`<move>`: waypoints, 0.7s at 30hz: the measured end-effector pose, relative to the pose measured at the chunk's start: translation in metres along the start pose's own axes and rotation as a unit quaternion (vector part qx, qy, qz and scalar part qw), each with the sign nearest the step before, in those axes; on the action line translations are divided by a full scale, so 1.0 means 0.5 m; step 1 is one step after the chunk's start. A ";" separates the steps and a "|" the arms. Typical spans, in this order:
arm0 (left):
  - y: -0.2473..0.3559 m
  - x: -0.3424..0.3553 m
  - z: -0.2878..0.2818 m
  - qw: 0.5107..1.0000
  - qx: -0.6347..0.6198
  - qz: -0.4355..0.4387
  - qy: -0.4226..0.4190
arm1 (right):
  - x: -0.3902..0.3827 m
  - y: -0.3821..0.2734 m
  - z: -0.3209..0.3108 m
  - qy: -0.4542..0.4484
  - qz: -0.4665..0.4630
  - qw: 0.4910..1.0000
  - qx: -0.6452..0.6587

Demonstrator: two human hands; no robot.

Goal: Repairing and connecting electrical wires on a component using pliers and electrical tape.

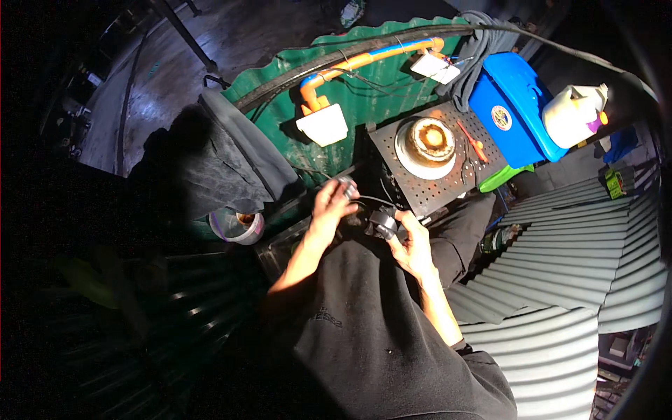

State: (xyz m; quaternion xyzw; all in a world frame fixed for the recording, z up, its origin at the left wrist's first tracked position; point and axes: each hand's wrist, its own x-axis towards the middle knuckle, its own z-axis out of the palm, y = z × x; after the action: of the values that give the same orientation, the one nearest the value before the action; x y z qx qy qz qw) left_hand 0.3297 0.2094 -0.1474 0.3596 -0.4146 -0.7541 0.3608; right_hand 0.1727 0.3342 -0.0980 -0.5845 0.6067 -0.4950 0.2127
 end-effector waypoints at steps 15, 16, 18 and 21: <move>-0.024 0.017 -0.090 0.925 -0.369 -0.035 -0.080 | -0.031 0.031 -0.016 0.033 0.069 0.997 0.002; 0.006 -0.022 -0.057 0.922 -0.377 -0.047 -0.071 | -0.029 0.028 -0.020 0.026 0.057 0.998 -0.002; 0.057 -0.091 -0.020 0.908 -0.405 -0.034 -0.099 | -0.032 0.031 -0.016 0.037 0.011 0.999 -0.009; 0.091 -0.128 -0.026 0.898 -0.409 -0.017 -0.159 | -0.023 0.032 -0.007 0.032 0.010 0.999 0.007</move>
State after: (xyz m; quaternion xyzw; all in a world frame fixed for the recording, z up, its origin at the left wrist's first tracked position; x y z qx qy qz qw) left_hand 0.3828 0.2408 -0.0970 0.0624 -0.1154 -0.9105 0.3922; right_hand 0.1646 0.3432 -0.1137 -0.5608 0.6156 -0.5156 0.2016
